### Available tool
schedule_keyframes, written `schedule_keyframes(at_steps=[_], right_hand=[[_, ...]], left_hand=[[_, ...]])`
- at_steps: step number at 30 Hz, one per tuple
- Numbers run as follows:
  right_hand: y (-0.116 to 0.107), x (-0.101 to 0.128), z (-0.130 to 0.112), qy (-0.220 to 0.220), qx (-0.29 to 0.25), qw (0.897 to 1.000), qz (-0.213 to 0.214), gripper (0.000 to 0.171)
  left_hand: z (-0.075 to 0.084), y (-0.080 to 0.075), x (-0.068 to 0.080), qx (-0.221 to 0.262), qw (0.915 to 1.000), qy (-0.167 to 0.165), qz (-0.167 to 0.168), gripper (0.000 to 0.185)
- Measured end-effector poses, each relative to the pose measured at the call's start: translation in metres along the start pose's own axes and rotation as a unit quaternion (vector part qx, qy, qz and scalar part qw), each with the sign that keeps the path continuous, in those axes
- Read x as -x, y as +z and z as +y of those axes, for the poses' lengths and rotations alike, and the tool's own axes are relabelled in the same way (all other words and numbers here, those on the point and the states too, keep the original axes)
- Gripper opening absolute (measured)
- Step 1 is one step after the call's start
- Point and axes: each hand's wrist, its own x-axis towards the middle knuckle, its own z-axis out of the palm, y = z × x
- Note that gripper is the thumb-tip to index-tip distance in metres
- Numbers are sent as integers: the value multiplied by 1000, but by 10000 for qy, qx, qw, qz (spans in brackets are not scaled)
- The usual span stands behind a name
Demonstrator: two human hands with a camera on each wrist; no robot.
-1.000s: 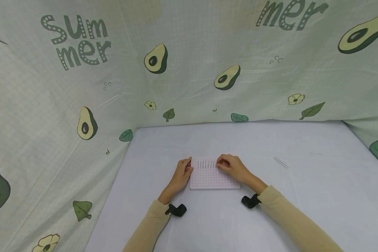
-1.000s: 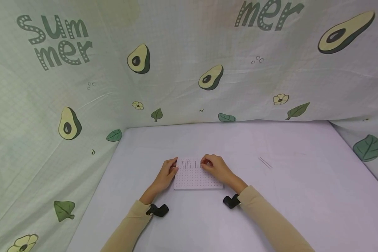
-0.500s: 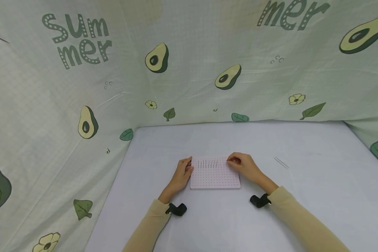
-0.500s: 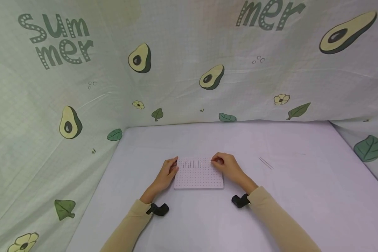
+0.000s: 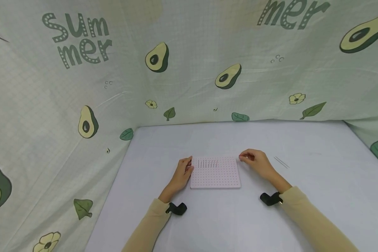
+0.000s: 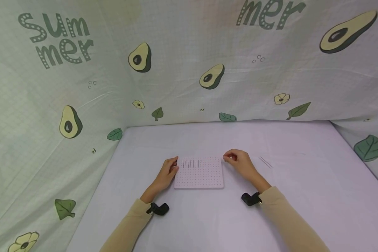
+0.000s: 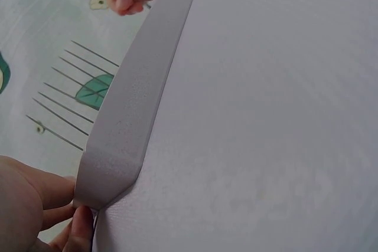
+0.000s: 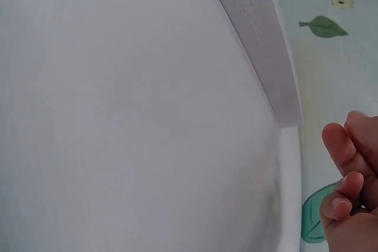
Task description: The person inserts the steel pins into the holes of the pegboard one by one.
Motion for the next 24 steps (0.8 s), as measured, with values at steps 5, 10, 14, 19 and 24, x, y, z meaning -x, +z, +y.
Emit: schedule_keyframes(at_steps=[5, 10, 14, 19, 24], right_hand=[[-16, 0, 5, 121, -39, 9998, 118, 13], [-34, 1, 6, 106, -64, 9995, 283, 17], [-47, 2, 10, 154, 44, 9990, 414, 17], [-60, 6, 15, 183, 263, 9977, 605, 19], [-71, 13, 21, 405, 492, 9944, 848, 24]], left_hand=[[-1, 0, 0, -31, 10000, -51, -43, 49], [-2, 1, -1, -42, 10000, -51, -54, 49], [-1, 1, -2, -6, 10000, -44, -36, 49], [0, 1, -2, 16, 10000, -58, -13, 48], [-1, 0, -1, -10, 10000, -61, -25, 48]])
